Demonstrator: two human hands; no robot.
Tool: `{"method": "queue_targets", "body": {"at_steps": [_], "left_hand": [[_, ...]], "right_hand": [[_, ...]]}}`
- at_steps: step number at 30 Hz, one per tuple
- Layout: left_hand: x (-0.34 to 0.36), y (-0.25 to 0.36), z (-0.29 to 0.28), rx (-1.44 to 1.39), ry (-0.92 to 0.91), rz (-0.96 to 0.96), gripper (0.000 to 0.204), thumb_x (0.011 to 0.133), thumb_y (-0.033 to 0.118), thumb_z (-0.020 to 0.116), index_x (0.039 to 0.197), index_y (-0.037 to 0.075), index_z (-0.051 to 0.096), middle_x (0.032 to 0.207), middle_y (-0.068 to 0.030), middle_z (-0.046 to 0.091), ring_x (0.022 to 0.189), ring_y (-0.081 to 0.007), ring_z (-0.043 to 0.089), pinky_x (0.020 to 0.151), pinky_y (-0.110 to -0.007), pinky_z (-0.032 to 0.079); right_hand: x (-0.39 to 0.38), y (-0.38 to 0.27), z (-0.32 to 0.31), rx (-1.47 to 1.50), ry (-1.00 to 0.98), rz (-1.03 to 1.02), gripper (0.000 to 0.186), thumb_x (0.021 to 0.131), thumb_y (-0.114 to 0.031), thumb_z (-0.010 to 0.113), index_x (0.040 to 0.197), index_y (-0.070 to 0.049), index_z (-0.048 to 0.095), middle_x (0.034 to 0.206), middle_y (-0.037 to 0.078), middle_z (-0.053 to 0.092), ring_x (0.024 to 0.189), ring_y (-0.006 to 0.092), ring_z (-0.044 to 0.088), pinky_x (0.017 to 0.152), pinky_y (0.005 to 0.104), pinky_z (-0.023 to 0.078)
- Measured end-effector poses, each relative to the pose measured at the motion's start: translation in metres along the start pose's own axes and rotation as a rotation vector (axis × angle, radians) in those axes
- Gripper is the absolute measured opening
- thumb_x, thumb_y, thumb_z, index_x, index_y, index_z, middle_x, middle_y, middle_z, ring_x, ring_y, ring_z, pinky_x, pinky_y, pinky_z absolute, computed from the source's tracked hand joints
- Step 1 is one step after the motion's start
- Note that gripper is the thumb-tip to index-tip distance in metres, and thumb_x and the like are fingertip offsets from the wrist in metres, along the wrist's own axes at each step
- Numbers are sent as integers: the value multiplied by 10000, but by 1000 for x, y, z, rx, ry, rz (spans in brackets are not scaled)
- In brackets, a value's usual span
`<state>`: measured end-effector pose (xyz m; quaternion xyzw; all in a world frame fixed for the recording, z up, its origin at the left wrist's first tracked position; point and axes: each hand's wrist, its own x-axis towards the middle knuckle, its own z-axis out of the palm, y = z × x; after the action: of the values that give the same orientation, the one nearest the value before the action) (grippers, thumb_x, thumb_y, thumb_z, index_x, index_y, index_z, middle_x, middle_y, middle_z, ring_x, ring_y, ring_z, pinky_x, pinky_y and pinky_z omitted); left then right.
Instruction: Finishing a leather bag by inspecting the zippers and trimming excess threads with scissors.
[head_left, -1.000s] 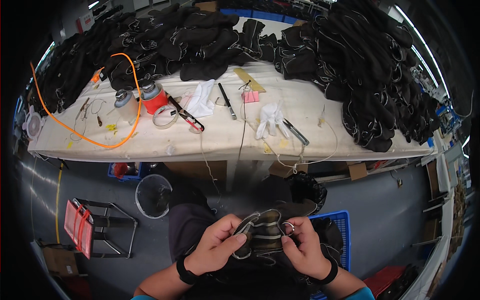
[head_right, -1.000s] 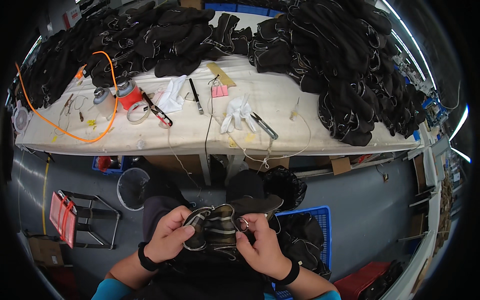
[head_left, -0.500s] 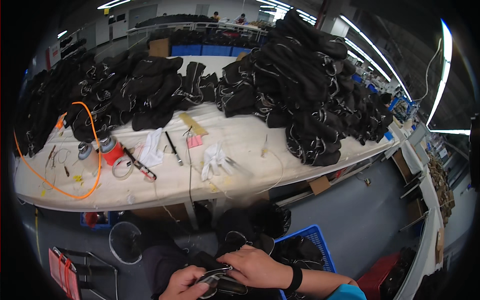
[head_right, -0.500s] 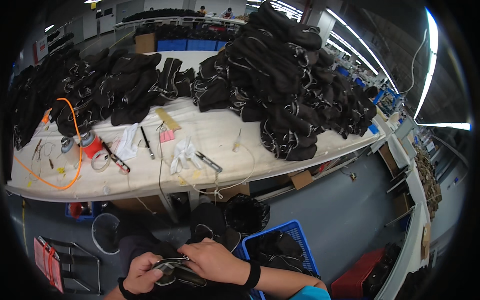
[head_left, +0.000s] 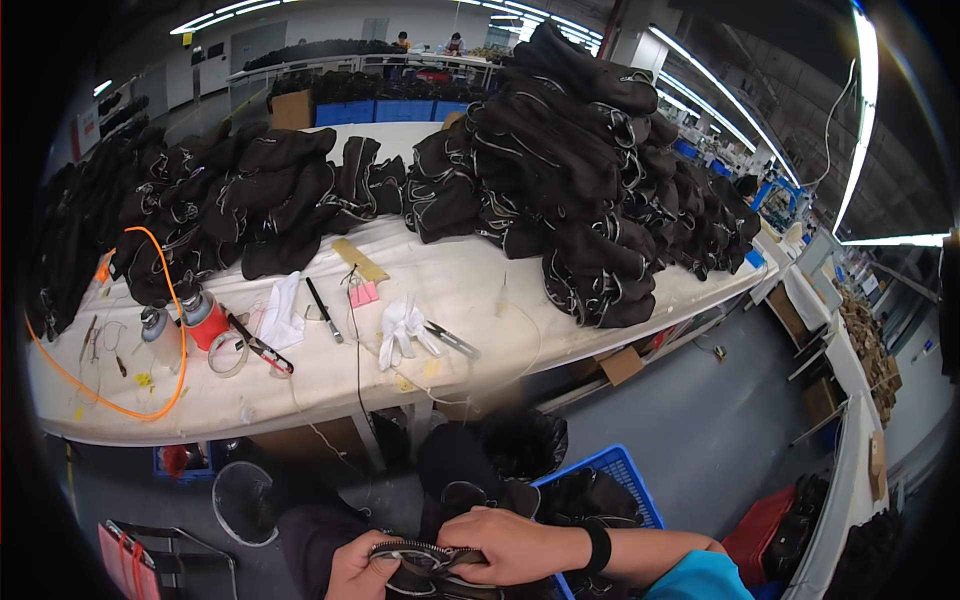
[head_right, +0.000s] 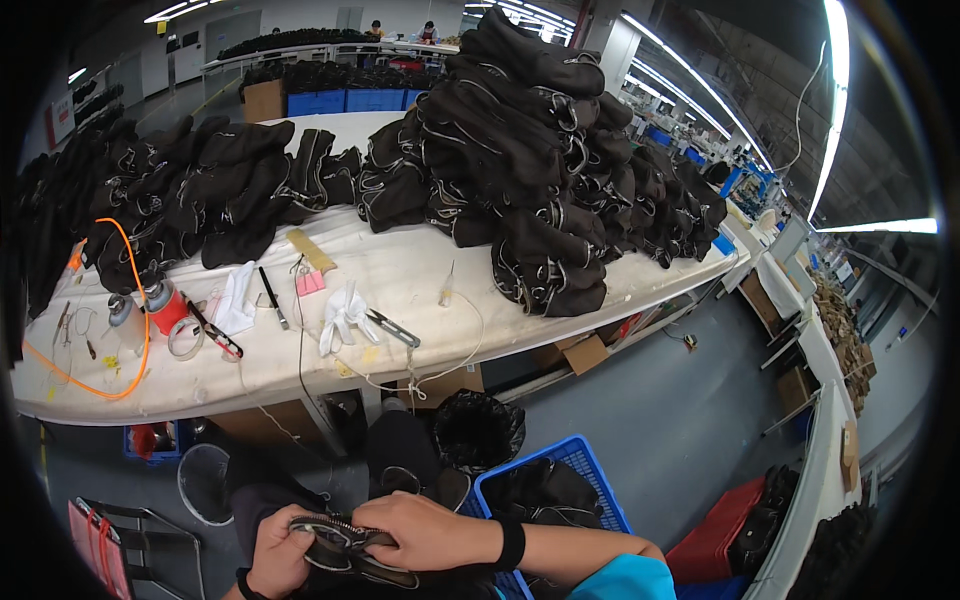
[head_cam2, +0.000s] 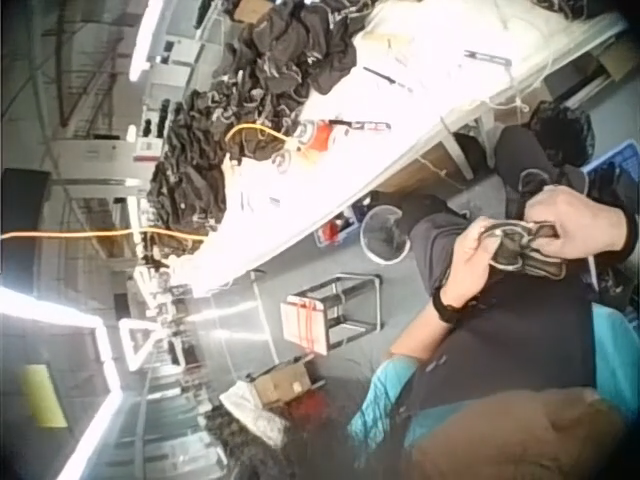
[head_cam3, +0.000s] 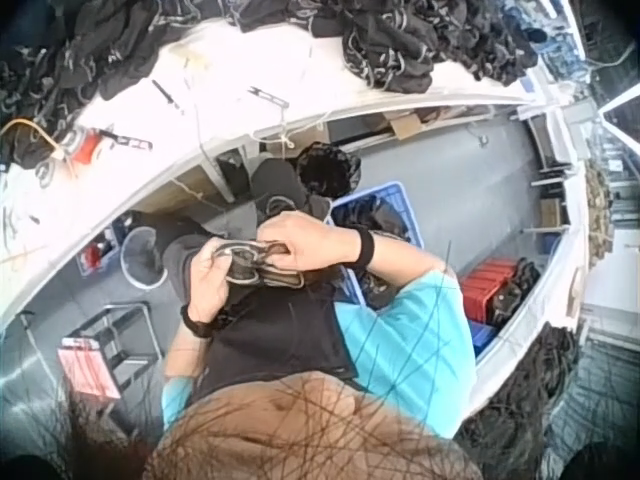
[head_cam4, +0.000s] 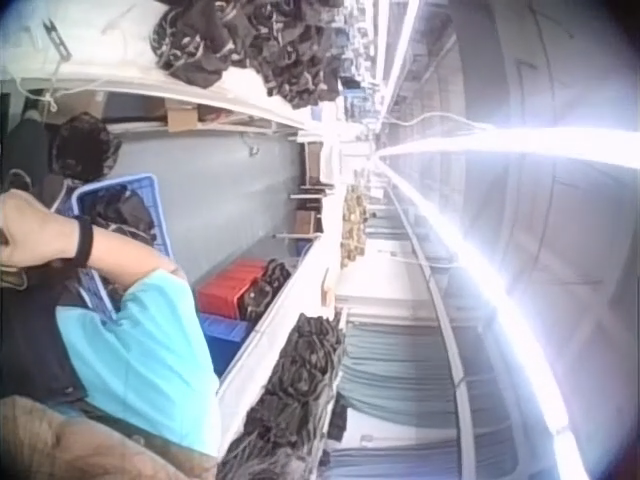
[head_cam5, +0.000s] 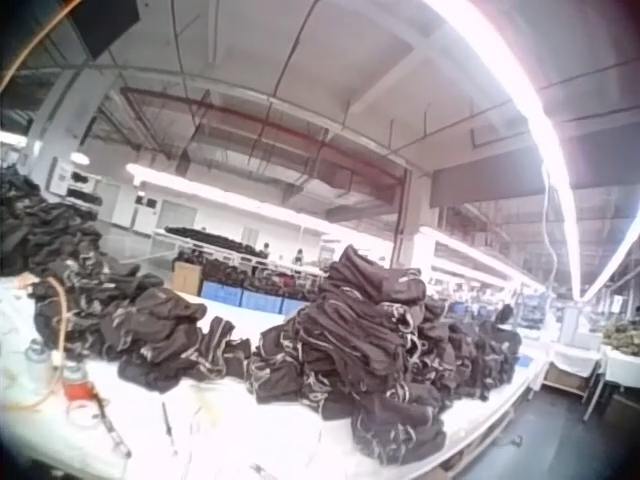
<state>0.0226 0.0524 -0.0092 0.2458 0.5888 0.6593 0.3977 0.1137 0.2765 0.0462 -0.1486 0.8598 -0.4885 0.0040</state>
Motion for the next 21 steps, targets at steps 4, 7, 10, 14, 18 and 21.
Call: {"method": "queue_targets", "body": {"at_steps": [4,7,10,14,18,21], "left_hand": [[-1,-1,7,-310,-11,-52,327,973,159,539,1236,-34,510,1023,-81,646,922,-137,608,868,-277,476],[-3,-1,15,-490,52,-99,274,971,163,541,1167,-24,502,977,-93,634,870,-155,620,819,-296,500],[12,-4,23,-805,-112,-209,183,1012,104,423,1114,8,541,969,-37,619,862,-107,618,787,-252,506],[32,0,35,-792,-130,-426,233,1021,100,427,1236,33,488,1167,-49,575,1001,-101,597,864,-248,497],[19,-16,16,-539,-89,-261,290,965,52,536,1243,42,455,1114,-47,559,995,-104,558,863,-242,467],[10,-5,6,205,57,160,389,832,-47,647,1179,42,495,1103,-66,507,1000,-163,538,894,-299,443]], "right_hand": [[-15,6,5,289,-98,156,315,854,-274,708,924,9,589,757,119,576,726,293,584,656,377,443],[-15,-10,-1,279,-119,70,226,897,-247,666,927,-29,616,752,84,525,708,251,532,653,347,385],[-4,-22,-5,43,27,-177,155,850,-153,694,945,-42,642,904,94,528,806,243,516,693,349,367],[2,3,0,265,114,-114,167,838,-137,706,919,3,662,1351,209,464,1079,307,516,930,393,412],[0,28,20,563,-55,-75,151,870,-97,676,919,37,629,1231,196,578,1156,312,522,971,391,405],[-4,31,27,602,-45,14,154,873,-105,679,911,32,621,1143,168,613,1054,289,559,929,371,421]]}}
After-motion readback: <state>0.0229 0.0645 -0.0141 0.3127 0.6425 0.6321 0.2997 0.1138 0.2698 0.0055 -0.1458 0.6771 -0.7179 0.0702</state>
